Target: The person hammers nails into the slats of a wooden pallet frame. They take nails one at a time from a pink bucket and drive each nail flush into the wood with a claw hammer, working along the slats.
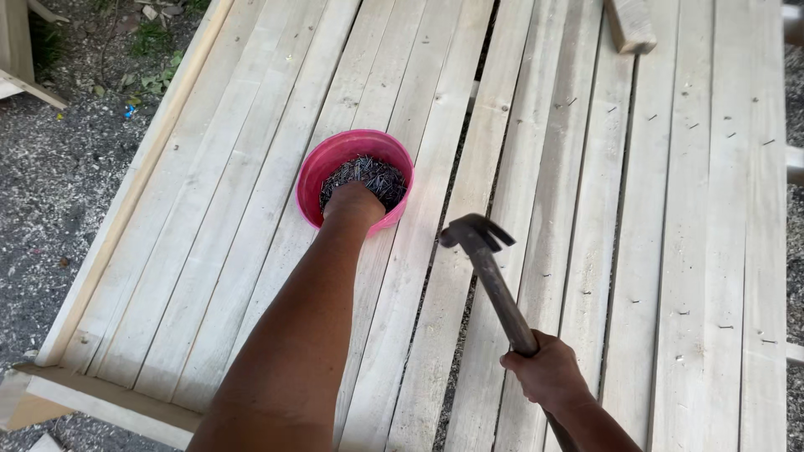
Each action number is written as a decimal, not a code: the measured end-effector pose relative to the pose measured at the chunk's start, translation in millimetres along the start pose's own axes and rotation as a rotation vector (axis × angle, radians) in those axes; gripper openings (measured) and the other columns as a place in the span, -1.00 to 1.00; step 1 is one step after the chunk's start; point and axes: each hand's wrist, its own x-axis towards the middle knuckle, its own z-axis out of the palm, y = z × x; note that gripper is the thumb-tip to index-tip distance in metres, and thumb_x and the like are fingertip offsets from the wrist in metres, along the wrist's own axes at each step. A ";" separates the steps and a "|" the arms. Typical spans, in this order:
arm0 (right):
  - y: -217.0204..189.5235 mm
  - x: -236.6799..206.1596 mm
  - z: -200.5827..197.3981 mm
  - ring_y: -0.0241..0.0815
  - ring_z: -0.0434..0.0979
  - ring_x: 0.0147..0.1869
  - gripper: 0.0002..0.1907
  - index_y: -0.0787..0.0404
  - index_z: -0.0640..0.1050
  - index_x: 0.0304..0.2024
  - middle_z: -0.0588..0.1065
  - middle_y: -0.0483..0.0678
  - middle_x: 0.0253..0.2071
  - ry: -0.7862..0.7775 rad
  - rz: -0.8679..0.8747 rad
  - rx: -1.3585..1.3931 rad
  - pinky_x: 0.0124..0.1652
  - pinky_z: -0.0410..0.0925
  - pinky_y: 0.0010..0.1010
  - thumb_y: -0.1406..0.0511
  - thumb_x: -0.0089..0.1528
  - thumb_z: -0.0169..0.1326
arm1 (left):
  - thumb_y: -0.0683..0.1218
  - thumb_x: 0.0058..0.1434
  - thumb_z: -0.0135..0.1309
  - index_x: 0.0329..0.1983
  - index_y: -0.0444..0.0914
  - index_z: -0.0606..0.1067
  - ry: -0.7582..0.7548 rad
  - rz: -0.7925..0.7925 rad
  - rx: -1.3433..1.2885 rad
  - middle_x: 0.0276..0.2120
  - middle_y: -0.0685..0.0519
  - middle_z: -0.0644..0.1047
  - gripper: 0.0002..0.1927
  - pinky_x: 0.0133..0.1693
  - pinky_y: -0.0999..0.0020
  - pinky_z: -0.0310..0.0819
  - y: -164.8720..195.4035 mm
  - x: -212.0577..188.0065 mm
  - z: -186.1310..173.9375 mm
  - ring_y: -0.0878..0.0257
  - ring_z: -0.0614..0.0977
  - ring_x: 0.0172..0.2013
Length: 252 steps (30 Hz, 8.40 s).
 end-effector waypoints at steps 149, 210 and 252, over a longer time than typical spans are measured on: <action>-21.1 55.0 31.1 -0.20 0.36 -0.69 -0.73 0.40 0.50 -0.22 0.37 0.00 -0.69 -0.106 0.062 -0.018 -0.59 0.35 -0.29 0.32 0.19 0.27 | -0.25 0.13 0.24 -0.33 -0.24 0.67 0.248 0.412 -0.860 -0.32 0.02 0.65 -0.93 -0.27 0.38 0.57 -35.8 -7.5 116.0 0.22 0.67 -0.37; -28.3 48.4 61.9 -0.16 0.37 -0.64 -0.61 0.17 0.51 0.02 0.43 0.03 -0.59 0.087 0.120 -0.001 -0.54 0.36 -0.21 0.33 0.17 0.32 | -0.06 0.19 0.11 -0.09 -0.29 0.63 0.252 0.171 0.243 -0.01 -0.22 0.58 -0.70 0.08 0.16 0.51 -170.9 142.5 -4.2 -0.05 0.62 0.05; -111.9 70.3 92.5 -0.16 0.62 -0.49 -0.55 0.23 0.60 0.06 0.63 0.08 -0.46 0.108 -0.068 -0.239 -0.28 0.56 -0.27 0.17 0.16 0.20 | -0.19 0.07 0.29 -0.36 -0.19 0.70 0.401 0.522 -0.627 -0.35 -0.03 0.70 -0.93 -0.24 0.36 0.61 -107.0 30.8 63.7 0.17 0.71 -0.37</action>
